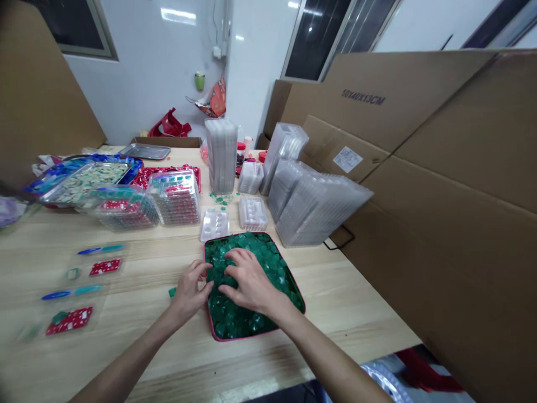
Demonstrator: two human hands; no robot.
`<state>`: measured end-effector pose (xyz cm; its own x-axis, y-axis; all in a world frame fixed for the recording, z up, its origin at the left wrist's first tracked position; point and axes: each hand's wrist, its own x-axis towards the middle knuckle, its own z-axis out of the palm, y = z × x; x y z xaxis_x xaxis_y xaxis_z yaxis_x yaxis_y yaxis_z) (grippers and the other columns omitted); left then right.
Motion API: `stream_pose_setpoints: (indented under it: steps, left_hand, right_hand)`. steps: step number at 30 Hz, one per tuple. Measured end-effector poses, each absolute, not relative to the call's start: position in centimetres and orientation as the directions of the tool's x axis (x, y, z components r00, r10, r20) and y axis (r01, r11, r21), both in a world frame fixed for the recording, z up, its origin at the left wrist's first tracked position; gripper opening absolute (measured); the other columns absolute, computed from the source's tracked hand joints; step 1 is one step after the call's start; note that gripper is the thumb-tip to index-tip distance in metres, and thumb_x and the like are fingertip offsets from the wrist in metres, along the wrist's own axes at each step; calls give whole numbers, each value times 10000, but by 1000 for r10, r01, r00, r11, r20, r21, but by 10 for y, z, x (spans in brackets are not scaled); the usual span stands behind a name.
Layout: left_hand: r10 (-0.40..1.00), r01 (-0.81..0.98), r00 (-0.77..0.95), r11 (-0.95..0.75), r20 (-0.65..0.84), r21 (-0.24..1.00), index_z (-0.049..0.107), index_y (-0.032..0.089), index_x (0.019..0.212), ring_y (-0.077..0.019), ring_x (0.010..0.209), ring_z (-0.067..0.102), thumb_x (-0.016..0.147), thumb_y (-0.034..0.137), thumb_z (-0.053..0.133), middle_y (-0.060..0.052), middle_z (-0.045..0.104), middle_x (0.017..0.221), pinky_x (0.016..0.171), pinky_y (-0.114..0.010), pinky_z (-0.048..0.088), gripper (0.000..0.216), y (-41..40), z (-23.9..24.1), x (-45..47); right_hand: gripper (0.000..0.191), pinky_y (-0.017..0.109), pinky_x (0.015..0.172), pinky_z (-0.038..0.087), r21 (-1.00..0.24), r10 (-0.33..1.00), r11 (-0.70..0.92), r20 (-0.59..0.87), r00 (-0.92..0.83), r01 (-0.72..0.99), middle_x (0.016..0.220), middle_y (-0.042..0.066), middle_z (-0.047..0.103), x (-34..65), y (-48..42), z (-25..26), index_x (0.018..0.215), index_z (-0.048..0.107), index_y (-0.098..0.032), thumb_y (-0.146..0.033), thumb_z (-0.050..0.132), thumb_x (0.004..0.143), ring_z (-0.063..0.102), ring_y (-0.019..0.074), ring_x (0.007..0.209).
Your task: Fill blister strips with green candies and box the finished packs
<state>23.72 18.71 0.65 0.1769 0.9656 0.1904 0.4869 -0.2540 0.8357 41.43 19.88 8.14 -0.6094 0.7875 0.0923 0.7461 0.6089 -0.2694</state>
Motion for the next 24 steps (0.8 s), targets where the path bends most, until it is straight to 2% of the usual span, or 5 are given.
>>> stream_pose_setpoints:
  steps: [5, 12, 18, 21, 24]
  left_hand:
    - [967, 465, 167, -249, 192, 850, 558, 187, 938, -198, 878, 584, 709, 87, 538, -51, 581, 952, 795, -357, 492, 250, 184, 4, 235]
    - [945, 472, 149, -325, 289, 819, 588, 182, 968, -221, 971, 547, 670, 105, 614, -64, 569, 995, 863, -383, 464, 309, 179, 19, 237]
    - [959, 381, 205, -261, 194, 887, 631, 177, 858, -179, 767, 591, 698, 128, 627, -33, 649, 809, 711, -315, 476, 167, 178, 35, 257]
    - [966, 367, 180, -241, 185, 898, 644, 171, 756, -158, 719, 591, 738, 96, 550, -31, 653, 751, 680, -286, 460, 122, 179, 34, 256]
    - [971, 390, 131, -236, 200, 890, 641, 170, 712, -146, 681, 581, 770, 113, 493, -26, 641, 714, 648, -269, 444, 169, 180, 31, 244]
  right_hand:
    - [69, 482, 959, 334, -131, 798, 601, 37, -602, 788, 1080, 134, 575, 391, 201, 63, 737, 654, -166, -140, 604, 698, 456, 291, 1066]
    - [175, 400, 911, 373, -507, 847, 497, 106, -522, 704, 1009, 51, 585, 421, 204, 75, 657, 620, -202, -117, 545, 791, 501, 215, 995]
    - [149, 330, 879, 410, -792, 891, 336, 91, -445, 510, 912, 37, 609, 420, 200, 89, 655, 594, -207, -226, 575, 802, 565, 184, 923]
    - [166, 301, 819, 431, -846, 915, 278, 89, -394, 455, 842, 36, 620, 424, 203, 88, 653, 586, -200, -280, 572, 797, 583, 182, 854]
    - [177, 262, 740, 434, -782, 925, 299, 98, -366, 546, 766, 23, 618, 427, 226, 89, 693, 595, -188, -275, 513, 823, 580, 170, 781]
